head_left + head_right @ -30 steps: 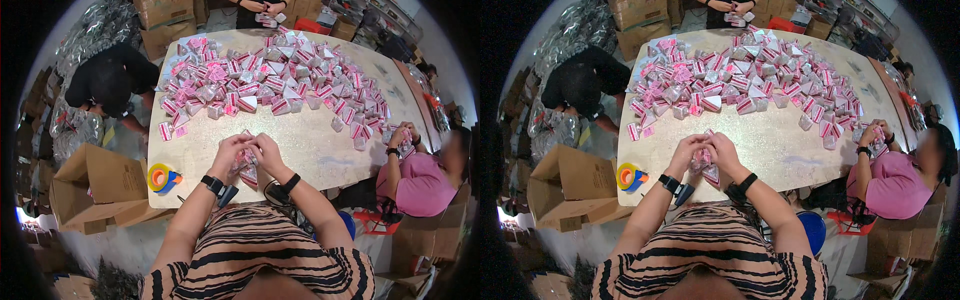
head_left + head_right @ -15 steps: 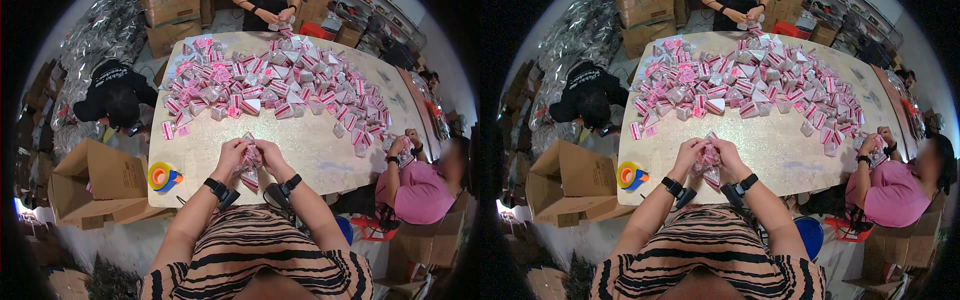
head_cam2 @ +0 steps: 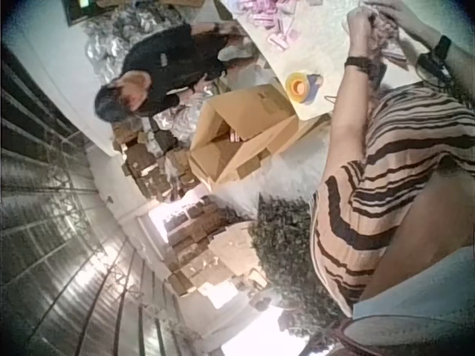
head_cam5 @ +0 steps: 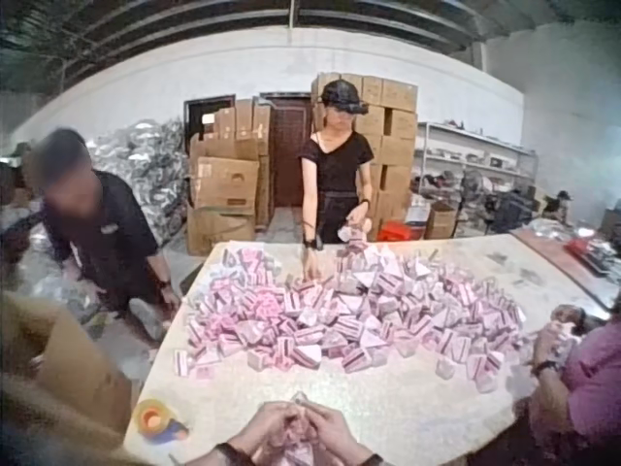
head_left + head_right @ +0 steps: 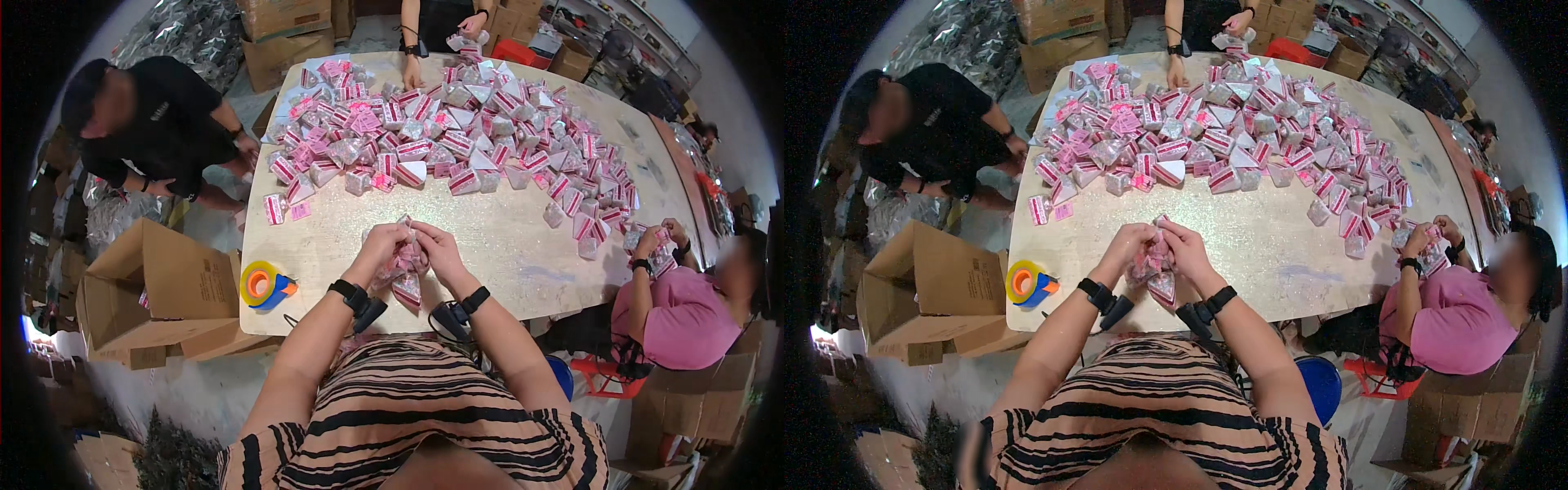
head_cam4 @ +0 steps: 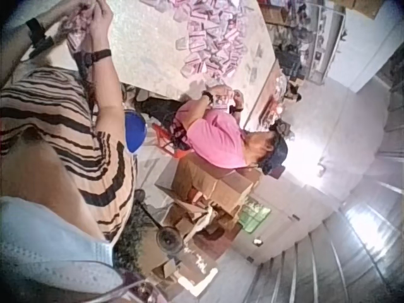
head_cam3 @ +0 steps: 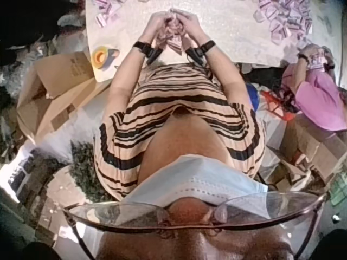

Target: The person gathers small, individually wrapped items from a table and places them into a cardboard box. They then move to a different table where they sit and continue to handle and organize the wrapped items, occasionally using a tape dispenser.

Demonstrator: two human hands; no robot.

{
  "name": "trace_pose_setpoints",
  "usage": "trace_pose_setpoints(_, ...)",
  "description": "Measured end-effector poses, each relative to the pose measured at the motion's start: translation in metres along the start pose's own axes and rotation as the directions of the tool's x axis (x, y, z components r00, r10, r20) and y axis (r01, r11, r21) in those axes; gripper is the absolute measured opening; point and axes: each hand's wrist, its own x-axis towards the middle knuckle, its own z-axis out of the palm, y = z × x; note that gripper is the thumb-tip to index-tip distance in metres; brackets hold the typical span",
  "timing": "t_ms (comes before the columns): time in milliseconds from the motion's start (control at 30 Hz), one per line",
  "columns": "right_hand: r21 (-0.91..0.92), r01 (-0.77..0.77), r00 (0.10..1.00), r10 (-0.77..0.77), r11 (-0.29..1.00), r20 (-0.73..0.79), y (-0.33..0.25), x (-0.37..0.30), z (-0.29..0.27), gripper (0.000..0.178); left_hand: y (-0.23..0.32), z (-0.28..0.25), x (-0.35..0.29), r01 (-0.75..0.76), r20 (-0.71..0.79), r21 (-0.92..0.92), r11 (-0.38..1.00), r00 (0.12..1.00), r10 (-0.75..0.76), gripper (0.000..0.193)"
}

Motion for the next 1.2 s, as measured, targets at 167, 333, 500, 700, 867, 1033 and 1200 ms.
trace_pose_setpoints(167,-0.571,0.316,0.939,-0.336,0.758,0.073,-0.013,-0.003,0.001,0.018,-0.010,-0.006,0.007,-0.063,0.075,0.093,0.994,0.996,0.056,0.013)
trace_pose_setpoints(333,-0.811,0.397,0.884,-0.416,0.429,0.213,-0.018,0.000,0.004,0.012,-0.036,-0.015,0.017,-0.113,0.066,0.275,0.955,0.993,0.099,0.014)
trace_pose_setpoints(500,-0.851,0.398,0.834,-0.522,0.341,0.181,-0.041,0.000,0.002,0.012,-0.025,-0.011,0.002,-0.170,-0.096,0.089,0.981,0.979,0.178,0.015)
trace_pose_setpoints(700,-0.820,0.485,0.730,-0.657,0.304,0.188,-0.079,0.015,0.012,0.007,0.011,-0.041,-0.034,-0.268,-0.172,0.255,0.929,0.933,0.316,0.016)
trace_pose_setpoints(867,-0.701,0.547,0.743,-0.651,0.457,0.155,-0.101,0.032,0.032,0.007,0.030,-0.062,-0.047,-0.378,-0.295,0.272,0.885,0.843,0.450,0.009)
trace_pose_setpoints(1033,-0.703,0.601,0.796,-0.359,0.381,0.486,-0.070,0.044,0.065,0.012,0.010,-0.089,-0.036,-0.219,-0.183,0.419,0.881,0.930,0.319,0.013)
trace_pose_setpoints(1200,-0.859,0.455,0.847,0.184,0.234,0.499,-0.004,0.089,0.036,0.034,0.000,-0.162,-0.010,-0.059,-0.305,0.752,0.657,0.852,0.426,0.019)
